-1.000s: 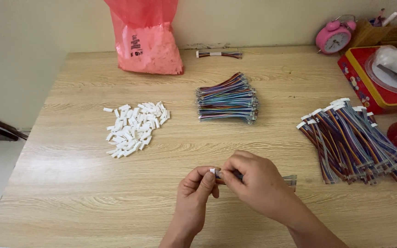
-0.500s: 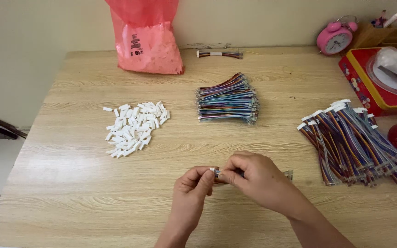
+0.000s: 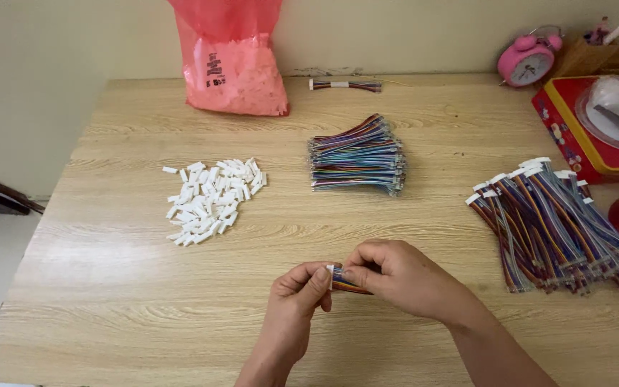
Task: The person repeatedly picks up a white plastic connector and a multi-colored ribbon cable from a wooden table. They align the connector with the cable end and press it on to secure the connection. The completed assemblies are placed into a growing stack on the table.
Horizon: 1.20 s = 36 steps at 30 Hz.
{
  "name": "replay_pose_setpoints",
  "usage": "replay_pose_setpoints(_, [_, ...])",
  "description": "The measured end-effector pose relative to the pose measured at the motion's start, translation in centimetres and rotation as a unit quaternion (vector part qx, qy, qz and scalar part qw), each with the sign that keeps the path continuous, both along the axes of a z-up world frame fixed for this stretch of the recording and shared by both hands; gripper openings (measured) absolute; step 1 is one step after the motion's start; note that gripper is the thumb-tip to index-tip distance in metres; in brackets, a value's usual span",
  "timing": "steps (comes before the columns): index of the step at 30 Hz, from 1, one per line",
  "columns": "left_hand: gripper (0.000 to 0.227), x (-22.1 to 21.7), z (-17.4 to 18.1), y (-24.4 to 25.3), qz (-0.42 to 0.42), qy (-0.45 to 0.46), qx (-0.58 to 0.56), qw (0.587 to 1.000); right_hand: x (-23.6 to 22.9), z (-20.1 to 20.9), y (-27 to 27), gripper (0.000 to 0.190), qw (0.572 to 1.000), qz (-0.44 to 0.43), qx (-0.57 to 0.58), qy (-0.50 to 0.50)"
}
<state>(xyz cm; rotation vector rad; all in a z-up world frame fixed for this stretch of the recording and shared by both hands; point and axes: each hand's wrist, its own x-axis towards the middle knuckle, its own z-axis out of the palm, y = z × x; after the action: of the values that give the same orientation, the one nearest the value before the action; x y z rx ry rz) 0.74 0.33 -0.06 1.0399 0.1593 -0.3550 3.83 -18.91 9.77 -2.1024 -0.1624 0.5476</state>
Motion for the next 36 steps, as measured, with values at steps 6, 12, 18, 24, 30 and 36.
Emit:
replay_pose_setpoints(6, [0.020,-0.2,0.0,-0.3,0.002,-0.025,0.023,0.999,-0.2,-0.6,0.4,0.023,0.998,0.000,-0.037,-0.050])
replay_pose_setpoints(12, [0.017,-0.3,0.5,-0.6,0.019,-0.029,0.056,0.998,0.0,0.3,1.3,0.023,0.997,0.009,-0.050,-0.055])
replay_pose_setpoints(18, [0.019,0.0,-0.6,-0.6,0.034,-0.021,0.083,0.996,0.7,-1.3,1.4,0.023,0.994,0.016,-0.059,-0.086])
replay_pose_setpoints(24, [0.022,1.6,-1.2,0.6,0.057,-0.064,0.177,0.980,3.4,-5.3,0.0,0.018,0.991,0.009,-0.002,-0.133])
replay_pose_setpoints(30, [0.035,2.2,0.6,1.1,0.066,-0.067,0.468,0.879,8.6,-5.4,-5.1,0.021,0.944,-0.206,-0.171,-0.195])
replay_pose_setpoints(36, [0.038,3.2,-6.9,2.4,0.108,-0.296,0.603,0.733,15.8,-9.4,-9.0,0.028,0.887,-0.231,-0.211,-0.339])
